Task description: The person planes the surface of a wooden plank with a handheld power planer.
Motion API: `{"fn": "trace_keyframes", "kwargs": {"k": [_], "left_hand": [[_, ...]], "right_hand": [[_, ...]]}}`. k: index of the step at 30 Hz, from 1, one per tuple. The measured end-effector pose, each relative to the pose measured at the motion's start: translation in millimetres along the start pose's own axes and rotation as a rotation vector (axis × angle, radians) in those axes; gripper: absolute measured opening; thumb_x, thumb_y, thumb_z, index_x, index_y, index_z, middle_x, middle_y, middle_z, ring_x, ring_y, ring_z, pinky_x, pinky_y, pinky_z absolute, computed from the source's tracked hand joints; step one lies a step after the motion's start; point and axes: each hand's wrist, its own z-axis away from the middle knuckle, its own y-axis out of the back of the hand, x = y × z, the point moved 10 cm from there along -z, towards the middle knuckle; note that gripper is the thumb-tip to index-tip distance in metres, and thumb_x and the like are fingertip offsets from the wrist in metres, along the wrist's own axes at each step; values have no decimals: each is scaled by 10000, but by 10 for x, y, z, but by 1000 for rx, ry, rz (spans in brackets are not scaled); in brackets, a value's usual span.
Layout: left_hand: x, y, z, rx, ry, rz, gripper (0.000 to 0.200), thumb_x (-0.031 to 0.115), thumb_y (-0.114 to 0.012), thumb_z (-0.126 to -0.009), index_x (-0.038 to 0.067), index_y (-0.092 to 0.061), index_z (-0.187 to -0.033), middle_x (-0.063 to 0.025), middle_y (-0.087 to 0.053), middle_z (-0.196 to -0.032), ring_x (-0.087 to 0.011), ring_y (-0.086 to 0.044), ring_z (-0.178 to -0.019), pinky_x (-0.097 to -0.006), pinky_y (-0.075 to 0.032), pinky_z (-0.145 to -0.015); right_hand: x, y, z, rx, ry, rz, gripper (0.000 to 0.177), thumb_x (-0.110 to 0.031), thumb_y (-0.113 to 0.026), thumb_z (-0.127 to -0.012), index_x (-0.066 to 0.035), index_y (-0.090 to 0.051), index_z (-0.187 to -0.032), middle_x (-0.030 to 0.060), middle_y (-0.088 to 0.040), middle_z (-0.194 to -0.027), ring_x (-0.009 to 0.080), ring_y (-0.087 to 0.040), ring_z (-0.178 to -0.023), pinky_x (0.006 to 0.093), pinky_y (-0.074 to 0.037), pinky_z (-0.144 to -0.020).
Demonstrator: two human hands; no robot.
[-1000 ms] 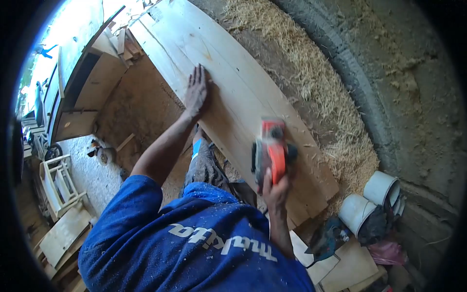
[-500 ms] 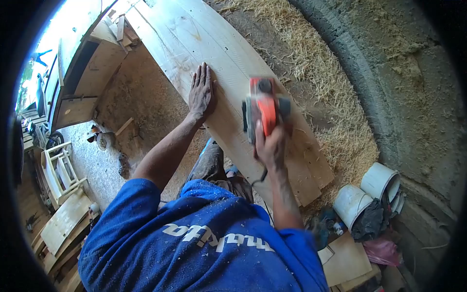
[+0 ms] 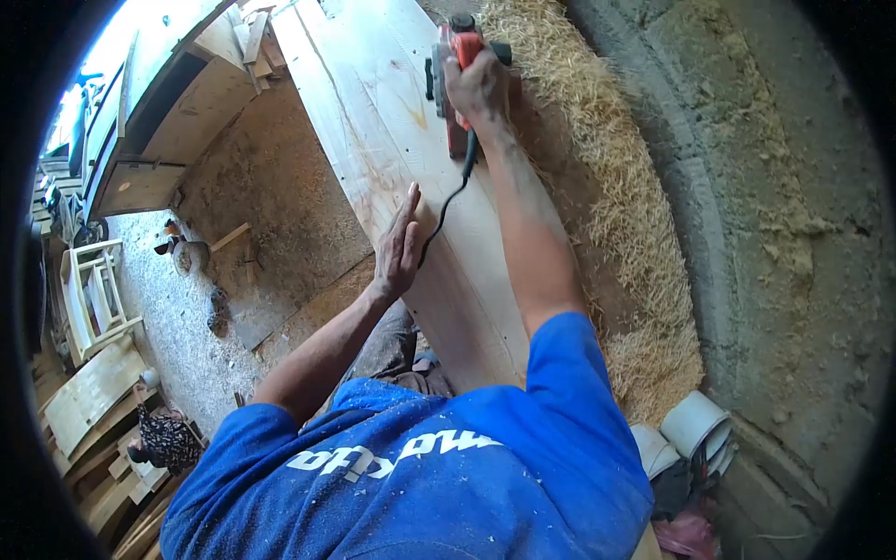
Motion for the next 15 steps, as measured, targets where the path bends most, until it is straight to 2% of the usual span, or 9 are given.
{"fn": "trace_keyframes", "kwargs": {"k": [1,2,4,7,8,10,12,14,15], "left_hand": [[7,31,-3,-8,-16,58,561,213,-379,-1093,-25,-285,-1593,-244,-343,-1630,-387,-334,-1514,-413,-280,-1241],[15,63,-20,-15,-33,115,565,210,-374,-1095,-28,-275,-1597,-244,-337,-1634,-378,-334,-1518,-408,-275,-1241],[-11,111,-33,-26,-20,124,569,204,-371,-1094,-31,-265,-1602,-240,-337,-1638,-358,-338,-1523,-404,-271,-1240],[-113,171,-36,7,8,345,543,153,-371,-1098,-35,-273,-1599,-223,-341,-1643,-324,-344,-1524,-397,-264,-1244],[-134,180,-22,13,19,347,543,153,-371,-1098,-35,-273,-1599,-223,-341,-1643,-324,-344,-1524,-397,-264,-1244],[-196,217,-11,33,46,438,536,129,-376,-1099,-30,-274,-1600,-217,-346,-1642,-314,-354,-1520,-393,-267,-1244],[-296,266,58,112,22,431,529,129,-385,-1095,-27,-296,-1593,-232,-360,-1629,-331,-354,-1518,-400,-271,-1243],[-295,438,204,252,35,101,518,132,-397,-1090,-37,-325,-1574,-253,-370,-1614,-356,-351,-1515,-413,-263,-1248],[-209,479,275,296,12,11,510,136,-415,-1079,-50,-354,-1550,-268,-385,-1595,-403,-360,-1496,-439,-267,-1249]], "right_hand": [[73,-182,-125,-143,-219,-22,307,-292,-646,-938,-80,-683,-1157,139,-675,-763,296,-729,-767,456,-556,-689],[42,-259,-330,-150,-217,-23,307,-292,-646,-938,-80,-683,-1157,139,-675,-763,296,-729,-767,456,-556,-689],[-193,-389,-774,-65,82,211,556,-487,-654,-894,36,-654,-1083,292,-712,-864,465,-721,-798,541,-586,-709],[-10,-538,-921,-76,-57,149,572,-509,-654,-894,46,-661,-1033,222,-720,-760,391,-743,-730,483,-608,-670],[31,-504,-762,-89,-60,150,572,-509,-654,-894,46,-661,-1033,222,-720,-760,391,-743,-730,483,-608,-670],[-204,-383,-462,-46,175,82,469,-424,-666,-911,-19,-663,-1146,230,-728,-954,397,-730,-929,496,-582,-786],[-75,-345,236,-270,-118,-188,316,-275,-632,-954,-52,-674,-1174,119,-678,-764,291,-719,-720,451,-552,-657],[-321,36,955,-142,159,-48,337,-238,-623,-967,-7,-633,-1213,201,-699,-750,306,-649,-506,436,-559,-525],[-253,183,1389,-83,254,-15,347,-222,-623,-969,9,-623,-1227,204,-708,-840,329,-681,-644,449,-567,-628]]}}
